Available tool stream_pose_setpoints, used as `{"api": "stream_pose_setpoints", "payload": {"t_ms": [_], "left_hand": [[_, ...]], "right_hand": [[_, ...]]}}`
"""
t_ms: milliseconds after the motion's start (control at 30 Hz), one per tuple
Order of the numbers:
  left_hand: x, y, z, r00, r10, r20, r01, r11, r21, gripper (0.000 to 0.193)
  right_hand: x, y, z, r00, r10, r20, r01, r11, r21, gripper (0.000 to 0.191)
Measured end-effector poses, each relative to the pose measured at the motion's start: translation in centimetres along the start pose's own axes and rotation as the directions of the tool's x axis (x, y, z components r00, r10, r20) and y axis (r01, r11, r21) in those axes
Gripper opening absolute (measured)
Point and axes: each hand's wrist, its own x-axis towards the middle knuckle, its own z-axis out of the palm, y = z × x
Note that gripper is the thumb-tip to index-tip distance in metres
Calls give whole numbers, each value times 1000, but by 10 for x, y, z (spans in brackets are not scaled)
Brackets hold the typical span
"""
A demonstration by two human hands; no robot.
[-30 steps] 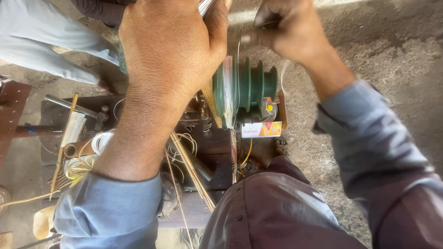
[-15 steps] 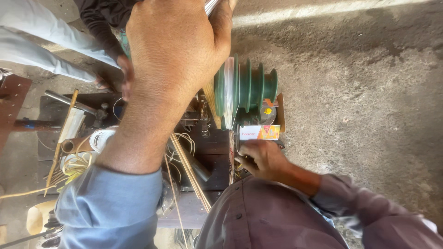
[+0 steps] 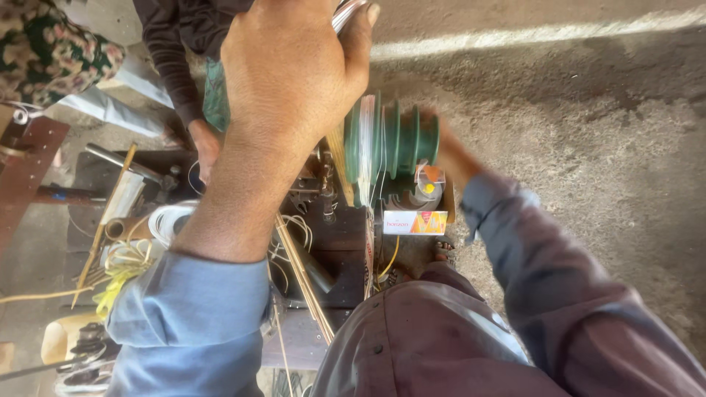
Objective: The person winds white wire onto a green spool mounted on a hand-cranked winding machine. They hold the spool steady, turn the crank with one hand while guiding the wire with the other, and periodically pull and reposition the wire as it builds up on the reel.
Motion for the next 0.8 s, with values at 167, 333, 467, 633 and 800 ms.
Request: {"api": "stream_pose_setpoints", "payload": {"t_ms": [167,333,467,633,800], "left_hand": [[-3,-1,3,1000,-17,21,18,999,-35,25],[5,1,1,999,27,27,-29,998,54,26],[11,6,-5,997,69,-23,-70,996,-54,13],[9,9,-8,996,74,-49,-74,997,-8,17],[2,7,-3,998,32,-47,-31,999,35,19]], "right_hand": [[-116,112,47,985,-125,118,172,684,-709,27],[-178,-23,35,511,-496,702,777,-83,-624,14],[-98,-146,-20,279,-687,671,639,-389,-664,25],[19,-96,-42,947,-294,128,269,511,-817,25],[-62,88,20,807,-530,259,538,480,-693,47]]}}
